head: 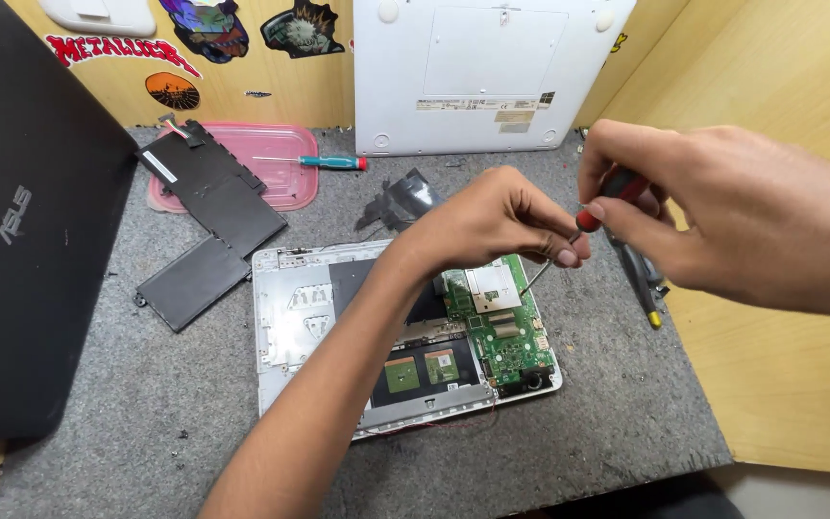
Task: Removing internal screws from a laptop motherboard using a manual screwdriver.
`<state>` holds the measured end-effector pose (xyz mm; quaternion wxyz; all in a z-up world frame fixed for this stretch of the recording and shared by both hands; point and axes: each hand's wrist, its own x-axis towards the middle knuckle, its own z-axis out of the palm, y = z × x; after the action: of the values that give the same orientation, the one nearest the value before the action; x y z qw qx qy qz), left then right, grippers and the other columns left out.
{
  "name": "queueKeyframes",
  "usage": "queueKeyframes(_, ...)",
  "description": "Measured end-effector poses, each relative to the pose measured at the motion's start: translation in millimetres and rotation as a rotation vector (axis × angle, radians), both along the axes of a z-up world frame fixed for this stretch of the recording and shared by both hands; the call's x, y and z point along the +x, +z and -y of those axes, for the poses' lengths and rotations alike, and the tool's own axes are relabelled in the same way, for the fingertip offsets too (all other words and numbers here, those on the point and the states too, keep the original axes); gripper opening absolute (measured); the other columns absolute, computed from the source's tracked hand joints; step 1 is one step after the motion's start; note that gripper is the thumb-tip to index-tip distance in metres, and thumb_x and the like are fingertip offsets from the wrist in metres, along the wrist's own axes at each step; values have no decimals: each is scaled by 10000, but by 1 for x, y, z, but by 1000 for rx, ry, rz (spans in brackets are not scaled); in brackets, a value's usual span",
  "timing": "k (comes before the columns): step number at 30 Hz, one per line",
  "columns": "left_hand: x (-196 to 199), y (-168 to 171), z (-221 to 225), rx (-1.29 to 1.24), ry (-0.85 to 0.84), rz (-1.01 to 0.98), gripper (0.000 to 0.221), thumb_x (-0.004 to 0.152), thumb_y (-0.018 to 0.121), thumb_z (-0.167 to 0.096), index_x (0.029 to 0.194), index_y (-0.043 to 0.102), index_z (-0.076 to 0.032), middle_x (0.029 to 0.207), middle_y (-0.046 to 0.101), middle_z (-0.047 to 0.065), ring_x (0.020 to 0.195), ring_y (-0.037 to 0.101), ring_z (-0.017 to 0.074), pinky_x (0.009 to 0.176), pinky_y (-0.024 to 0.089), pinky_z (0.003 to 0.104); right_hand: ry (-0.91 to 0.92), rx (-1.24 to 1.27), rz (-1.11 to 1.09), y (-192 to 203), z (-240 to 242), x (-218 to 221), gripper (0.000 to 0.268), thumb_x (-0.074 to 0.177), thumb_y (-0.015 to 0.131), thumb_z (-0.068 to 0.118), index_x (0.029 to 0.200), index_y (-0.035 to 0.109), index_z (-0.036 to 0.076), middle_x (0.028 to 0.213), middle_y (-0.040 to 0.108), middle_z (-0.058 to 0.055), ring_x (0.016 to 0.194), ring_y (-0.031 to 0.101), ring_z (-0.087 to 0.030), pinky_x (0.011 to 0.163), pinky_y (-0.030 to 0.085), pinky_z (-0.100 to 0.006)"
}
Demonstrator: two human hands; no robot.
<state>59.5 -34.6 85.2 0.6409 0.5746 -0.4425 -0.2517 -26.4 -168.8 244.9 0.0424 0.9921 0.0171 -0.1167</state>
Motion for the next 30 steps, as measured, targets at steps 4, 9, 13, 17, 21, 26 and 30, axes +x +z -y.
queueKeyframes(4,-8,3,5,-44,95,23,194,797,839,-117,967,810,-29,876,825,100,799,777,112,725,632,222,-99,-102,-23,8,-9,1,274,1029,474,401,959,722,308,655,774,-20,641,716,-256,766,531,-376)
queueKeyframes(9,-12,3,12,1,131,-29,210,757,856,-77,951,808,-12,859,827,123,803,810,132,776,682,228,-189,-128,21,-2,0,-2,283,990,408,303,1119,652,362,828,840,38,724,677,-353,768,492,-460)
queueKeyframes(13,-6,0,20,5,170,153,122,773,849,-97,886,815,-62,795,831,41,780,786,38,709,593,156,-37,11,107,-10,25,1,225,902,500,210,954,715,249,763,807,93,507,469,-275,636,433,-377)
queueKeyframes(17,-8,2,22,32,185,112,130,748,876,-111,852,816,-61,776,830,39,757,783,45,684,597,168,-162,-209,119,-9,14,2,451,1136,324,390,1011,749,309,688,773,-129,786,698,-409,724,490,-494)
queueKeyframes(21,-10,12,10,148,163,110,210,814,815,-245,976,841,-113,857,845,21,731,715,42,666,581,214,-91,-66,68,-9,14,5,205,1022,443,288,1118,623,308,796,862,108,516,560,-344,717,479,-438)
queueKeyframes(26,-5,4,14,15,28,104,180,812,840,-128,972,818,-49,865,837,60,741,761,50,587,568,161,-1,-156,44,-9,16,4,270,916,515,286,817,756,359,507,644,-13,464,442,-261,594,447,-349)
queueKeyframes(30,-10,5,17,46,44,11,207,802,827,-93,974,795,17,883,837,119,755,803,101,612,623,165,-174,-247,22,-3,5,-2,388,1101,307,347,1159,689,380,627,820,-43,673,719,-360,704,488,-465)
